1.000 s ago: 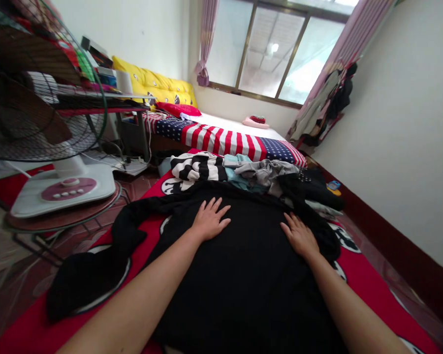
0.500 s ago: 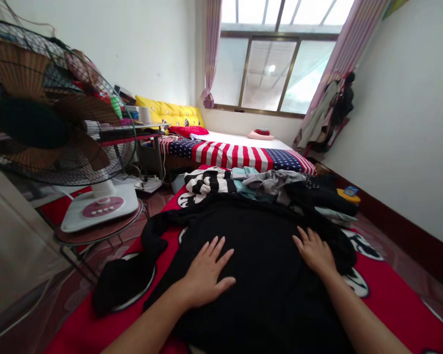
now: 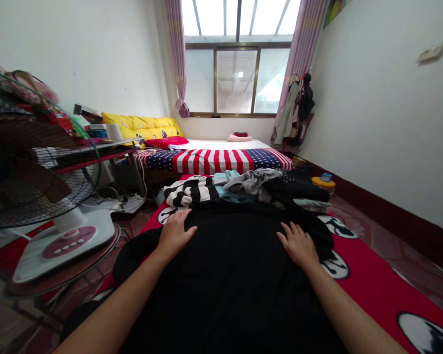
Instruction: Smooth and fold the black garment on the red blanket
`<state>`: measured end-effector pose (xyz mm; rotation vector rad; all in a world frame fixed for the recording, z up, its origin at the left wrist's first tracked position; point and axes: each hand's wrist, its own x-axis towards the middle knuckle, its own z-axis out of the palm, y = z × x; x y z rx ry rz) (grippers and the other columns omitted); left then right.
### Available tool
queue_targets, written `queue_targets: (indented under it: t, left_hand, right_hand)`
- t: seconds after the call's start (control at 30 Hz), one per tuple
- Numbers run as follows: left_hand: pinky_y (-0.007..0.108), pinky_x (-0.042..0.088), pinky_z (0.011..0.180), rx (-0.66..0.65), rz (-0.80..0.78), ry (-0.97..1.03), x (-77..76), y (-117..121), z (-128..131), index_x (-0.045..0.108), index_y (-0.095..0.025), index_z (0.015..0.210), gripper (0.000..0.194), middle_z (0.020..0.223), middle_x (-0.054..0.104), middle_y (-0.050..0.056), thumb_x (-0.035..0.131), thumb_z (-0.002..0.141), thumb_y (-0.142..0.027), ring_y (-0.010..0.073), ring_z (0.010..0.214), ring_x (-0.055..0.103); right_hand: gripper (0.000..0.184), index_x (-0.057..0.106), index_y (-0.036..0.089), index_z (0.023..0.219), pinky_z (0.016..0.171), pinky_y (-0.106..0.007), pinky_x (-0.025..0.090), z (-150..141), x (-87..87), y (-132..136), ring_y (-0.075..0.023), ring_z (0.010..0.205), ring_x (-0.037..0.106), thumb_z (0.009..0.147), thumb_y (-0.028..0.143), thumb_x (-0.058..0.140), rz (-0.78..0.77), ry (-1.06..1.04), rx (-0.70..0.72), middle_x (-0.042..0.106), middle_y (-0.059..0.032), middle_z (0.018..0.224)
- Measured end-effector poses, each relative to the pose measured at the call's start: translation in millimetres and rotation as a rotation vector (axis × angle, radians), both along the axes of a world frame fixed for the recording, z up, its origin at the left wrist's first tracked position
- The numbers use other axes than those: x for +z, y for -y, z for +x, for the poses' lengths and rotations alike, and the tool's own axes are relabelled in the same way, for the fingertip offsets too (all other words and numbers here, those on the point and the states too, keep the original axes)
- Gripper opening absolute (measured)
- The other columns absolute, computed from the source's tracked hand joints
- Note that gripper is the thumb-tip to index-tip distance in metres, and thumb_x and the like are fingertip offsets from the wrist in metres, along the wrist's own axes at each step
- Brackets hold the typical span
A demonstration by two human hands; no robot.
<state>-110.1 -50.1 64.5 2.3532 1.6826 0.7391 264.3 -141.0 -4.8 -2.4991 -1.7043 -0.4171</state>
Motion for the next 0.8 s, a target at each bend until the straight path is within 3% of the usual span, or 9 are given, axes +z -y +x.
queue_targets:
  t: [0.07, 0.17, 0.3, 0.43, 0.57, 0.7, 0.8]
  left_hand:
    - [0.044, 0.038, 0.104, 0.162, -0.029, -0.078, -0.7, -29, 14, 0.039, -0.013, 0.141, 0.073, 0.139, 0.051, 0.018, 0.066, 0.077, -0.038, 0.0336, 0.129, 0.046]
    - [0.051, 0.044, 0.093, 0.240, -0.110, -0.080, -7.6, -48, 35, 0.038, -0.005, 0.139, 0.083, 0.130, 0.056, 0.027, 0.070, 0.072, -0.041, 0.0426, 0.120, 0.053]
    - [0.051, 0.046, 0.085, 0.224, -0.135, -0.046, -24.1, -39, 58, 0.055, -0.009, 0.127, 0.053, 0.114, 0.066, 0.025, 0.058, 0.080, -0.034, 0.0426, 0.107, 0.061]
    - [0.041, 0.049, 0.082, -0.028, -0.158, 0.016, -34.6, -11, 75, 0.069, -0.023, 0.113, 0.036, 0.101, 0.073, 0.012, 0.056, 0.079, -0.026, 0.0338, 0.099, 0.066]
    - [0.028, 0.050, 0.082, -0.386, -0.194, 0.131, -31.7, 17, 87, 0.074, -0.024, 0.102, 0.031, 0.097, 0.075, 0.003, 0.060, 0.074, -0.019, 0.0215, 0.093, 0.067]
    - [0.029, 0.046, 0.093, -0.747, -0.215, 0.474, -25.5, 41, 95, 0.073, -0.019, 0.086, 0.022, 0.114, 0.068, 0.007, 0.058, 0.072, -0.011, 0.0210, 0.105, 0.062]
    - [0.031, 0.043, 0.095, -0.862, -0.369, 0.554, -25.4, 51, 100, 0.070, -0.019, 0.090, 0.026, 0.112, 0.069, 0.007, 0.058, 0.071, -0.008, 0.0216, 0.105, 0.061]
  right_hand:
    - [0.051, 0.046, 0.018, 0.141, 0.106, -0.045, 0.033, 0, 1.4, 1, -0.0297, 0.136, 0.038, 0.098, 0.044, 0.035, 0.028, -0.026, 0.022, 0.044, -0.0149, 0.146]
    - [0.048, 0.051, 0.018, 0.136, 0.105, -0.042, 0.035, 2, 2.2, 2, -0.0278, 0.133, 0.041, 0.097, 0.042, 0.038, 0.085, -0.087, 0.049, 0.048, -0.0144, 0.142]
    - [0.040, 0.058, 0.014, 0.125, 0.104, -0.036, 0.038, 5, 2.7, 4, -0.0244, 0.126, 0.048, 0.094, 0.032, 0.040, 0.238, -0.199, 0.071, 0.053, -0.0142, 0.136]
    - [0.040, 0.057, 0.011, 0.124, 0.106, -0.036, 0.036, 7, 5.2, 8, -0.0254, 0.130, 0.042, 0.088, 0.022, 0.042, 0.463, -0.210, -0.002, 0.045, -0.0148, 0.143]
    - [0.058, 0.042, 0.006, 0.138, 0.106, -0.044, 0.034, 8, 5.6, 9, -0.0332, 0.134, 0.035, 0.091, 0.039, 0.043, 0.537, -0.254, -0.260, 0.037, -0.0208, 0.148]
    - [0.077, 0.034, -0.001, 0.142, 0.099, -0.049, 0.037, 9, 6.7, 7, -0.0391, 0.124, 0.046, 0.090, 0.055, 0.041, 0.463, -0.273, -0.442, 0.052, -0.0283, 0.131]
    - [0.069, 0.044, 0.002, 0.137, 0.089, -0.049, 0.042, 11, 11.3, 9, -0.0392, 0.110, 0.055, 0.089, 0.052, 0.045, 0.297, -0.242, -0.437, 0.061, -0.0253, 0.118]
